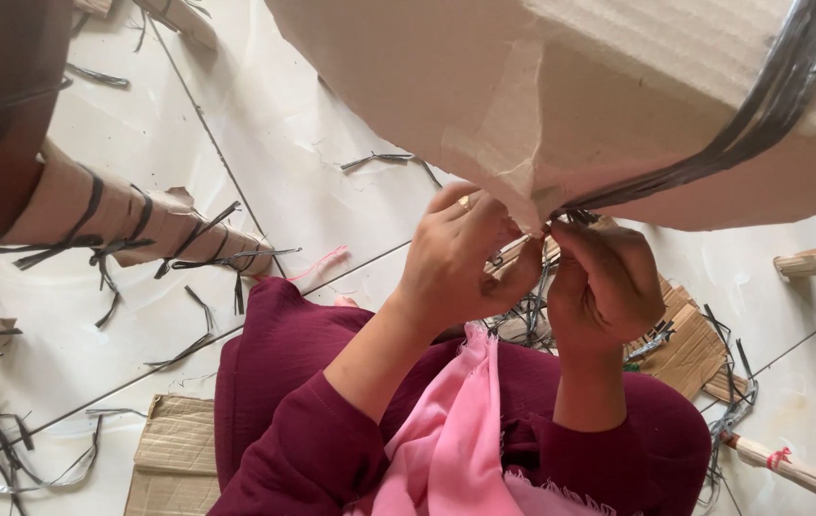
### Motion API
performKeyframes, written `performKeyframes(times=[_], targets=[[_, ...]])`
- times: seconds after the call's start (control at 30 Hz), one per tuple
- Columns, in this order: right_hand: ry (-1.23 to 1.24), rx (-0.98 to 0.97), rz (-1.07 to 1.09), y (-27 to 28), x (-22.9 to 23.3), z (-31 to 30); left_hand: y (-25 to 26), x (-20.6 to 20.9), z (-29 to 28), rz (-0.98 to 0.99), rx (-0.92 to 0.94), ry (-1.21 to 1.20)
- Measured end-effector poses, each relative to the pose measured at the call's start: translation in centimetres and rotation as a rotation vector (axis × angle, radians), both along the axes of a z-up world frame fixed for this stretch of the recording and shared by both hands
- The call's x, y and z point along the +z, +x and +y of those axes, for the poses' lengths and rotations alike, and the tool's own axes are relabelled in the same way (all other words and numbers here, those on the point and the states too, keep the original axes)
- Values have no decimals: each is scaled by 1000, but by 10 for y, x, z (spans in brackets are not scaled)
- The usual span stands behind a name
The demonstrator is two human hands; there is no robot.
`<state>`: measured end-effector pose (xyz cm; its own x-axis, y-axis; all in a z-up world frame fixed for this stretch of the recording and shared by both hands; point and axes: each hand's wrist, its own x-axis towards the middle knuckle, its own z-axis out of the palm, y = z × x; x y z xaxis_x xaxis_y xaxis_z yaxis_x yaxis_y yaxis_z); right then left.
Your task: Wrapping and tying thin strips around wooden poles to assemble or reinforce furniture legs.
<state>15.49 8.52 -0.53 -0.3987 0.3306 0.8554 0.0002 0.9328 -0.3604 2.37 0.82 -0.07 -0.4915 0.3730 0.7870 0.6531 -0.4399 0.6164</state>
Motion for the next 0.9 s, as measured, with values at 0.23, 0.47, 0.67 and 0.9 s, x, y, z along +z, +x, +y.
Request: performKeyframes(times=[0.23,0.47,0.67,0.9], targets=[[39,-80,17,-6,-12,1,2,-15,2,78,136,92],[-330,26,-34,-8,10,-10,4,-21,1,-65,115,34],[-677,85,-27,-8,0,-25,-1,-7,-21,-972,-563,-269],[-771,79,34,-4,-3,-25,3,20,-19,-1133,-557,-269]])
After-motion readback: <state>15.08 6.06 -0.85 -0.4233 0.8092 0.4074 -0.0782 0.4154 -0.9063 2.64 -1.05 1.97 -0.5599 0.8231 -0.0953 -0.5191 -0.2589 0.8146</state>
